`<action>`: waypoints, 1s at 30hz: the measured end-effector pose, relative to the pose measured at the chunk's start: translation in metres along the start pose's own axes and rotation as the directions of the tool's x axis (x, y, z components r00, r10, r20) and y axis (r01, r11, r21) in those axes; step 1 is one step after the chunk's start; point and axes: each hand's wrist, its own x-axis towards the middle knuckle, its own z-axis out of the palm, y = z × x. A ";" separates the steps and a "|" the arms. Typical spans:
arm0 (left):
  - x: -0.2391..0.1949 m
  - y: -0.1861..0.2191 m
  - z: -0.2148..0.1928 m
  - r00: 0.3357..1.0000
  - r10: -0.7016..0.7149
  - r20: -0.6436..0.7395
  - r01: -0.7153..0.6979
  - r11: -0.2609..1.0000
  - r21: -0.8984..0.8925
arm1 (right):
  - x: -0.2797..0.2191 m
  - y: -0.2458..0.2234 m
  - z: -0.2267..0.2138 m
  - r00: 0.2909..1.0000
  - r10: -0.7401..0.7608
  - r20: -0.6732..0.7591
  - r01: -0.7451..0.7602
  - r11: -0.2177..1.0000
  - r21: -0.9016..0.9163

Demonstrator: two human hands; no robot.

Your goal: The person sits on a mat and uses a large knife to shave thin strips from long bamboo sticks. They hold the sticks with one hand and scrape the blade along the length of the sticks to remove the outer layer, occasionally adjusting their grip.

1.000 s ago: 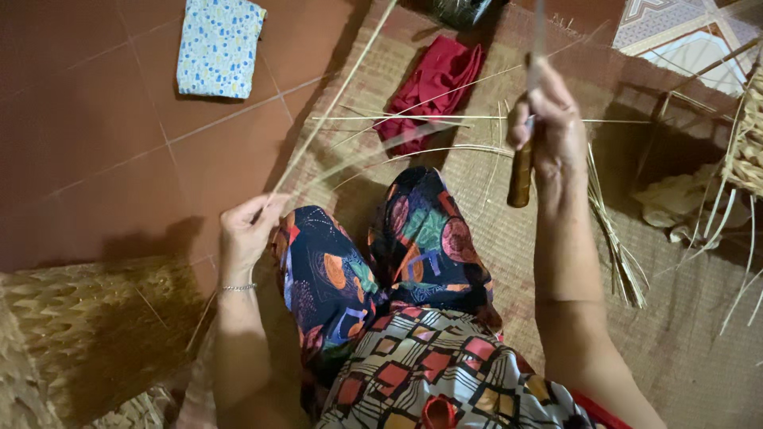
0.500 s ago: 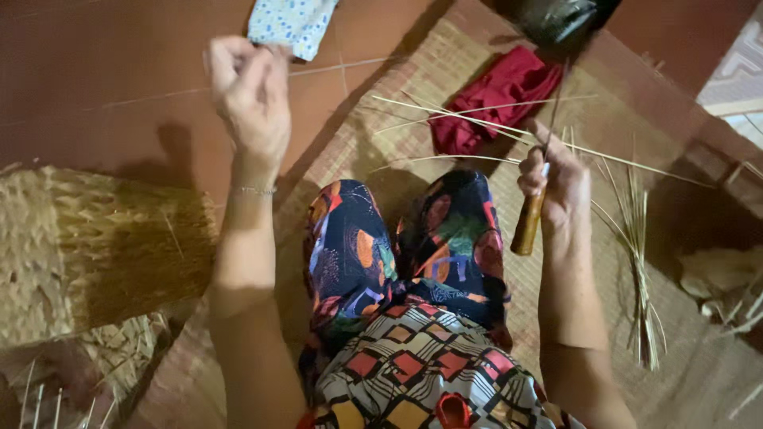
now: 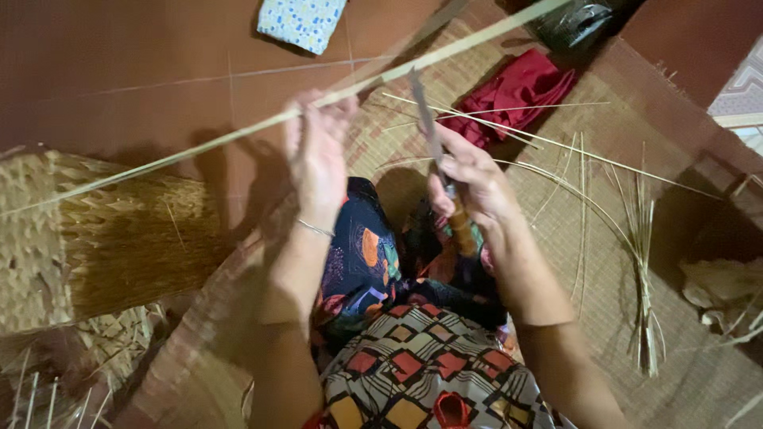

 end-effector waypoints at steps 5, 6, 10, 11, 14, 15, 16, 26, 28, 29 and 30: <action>-0.040 -0.051 0.000 0.960 -0.281 0.009 0.280 0.955 -0.101 | 0.011 0.006 0.008 1.000 -0.024 0.007 0.024 1.000 -0.009; -0.043 -0.055 0.000 0.952 -0.306 0.014 0.305 0.945 -0.114 | 0.011 0.009 0.006 0.999 -0.030 -0.036 0.029 0.999 -0.027; -0.048 -0.049 0.003 0.889 -0.446 0.106 0.455 0.886 -0.090 | 0.007 0.014 -0.007 0.986 -0.049 -0.156 0.050 0.999 0.000; -0.048 -0.041 0.005 0.860 -0.489 0.147 0.502 0.863 -0.062 | 0.005 0.013 -0.011 0.983 -0.053 -0.174 0.059 0.998 0.031; -0.054 -0.006 0.022 0.816 -0.572 0.086 0.371 0.630 0.682 | -0.001 0.007 -0.021 0.968 -0.084 -0.236 0.085 0.996 -0.007; -0.051 0.004 0.031 0.923 -0.327 0.203 0.042 0.609 0.792 | -0.001 0.005 -0.024 0.970 -0.085 -0.226 0.085 0.996 -0.013; -0.050 0.015 0.039 0.927 -0.087 0.364 -0.281 0.484 0.829 | -0.001 0.005 -0.026 0.972 -0.084 -0.219 0.082 0.996 -0.017; -0.024 -0.017 0.027 0.905 -0.308 0.292 -0.150 0.411 0.899 | -0.011 0.005 -0.005 0.981 -0.068 -0.180 0.045 0.991 -0.126; -0.025 -0.029 0.015 0.878 -0.388 0.282 -0.021 0.556 0.831 | -0.012 0.009 0.003 0.976 0.000 -0.219 -0.033 0.989 -0.147; -0.025 -0.034 0.010 0.860 -0.426 0.280 0.049 0.617 0.786 | -0.012 0.010 0.004 0.971 0.034 -0.238 -0.073 0.985 -0.156; -0.027 -0.039 0.005 0.853 -0.443 0.275 0.089 0.643 0.761 | -0.013 0.012 0.003 0.974 0.024 -0.223 -0.062 0.985 -0.163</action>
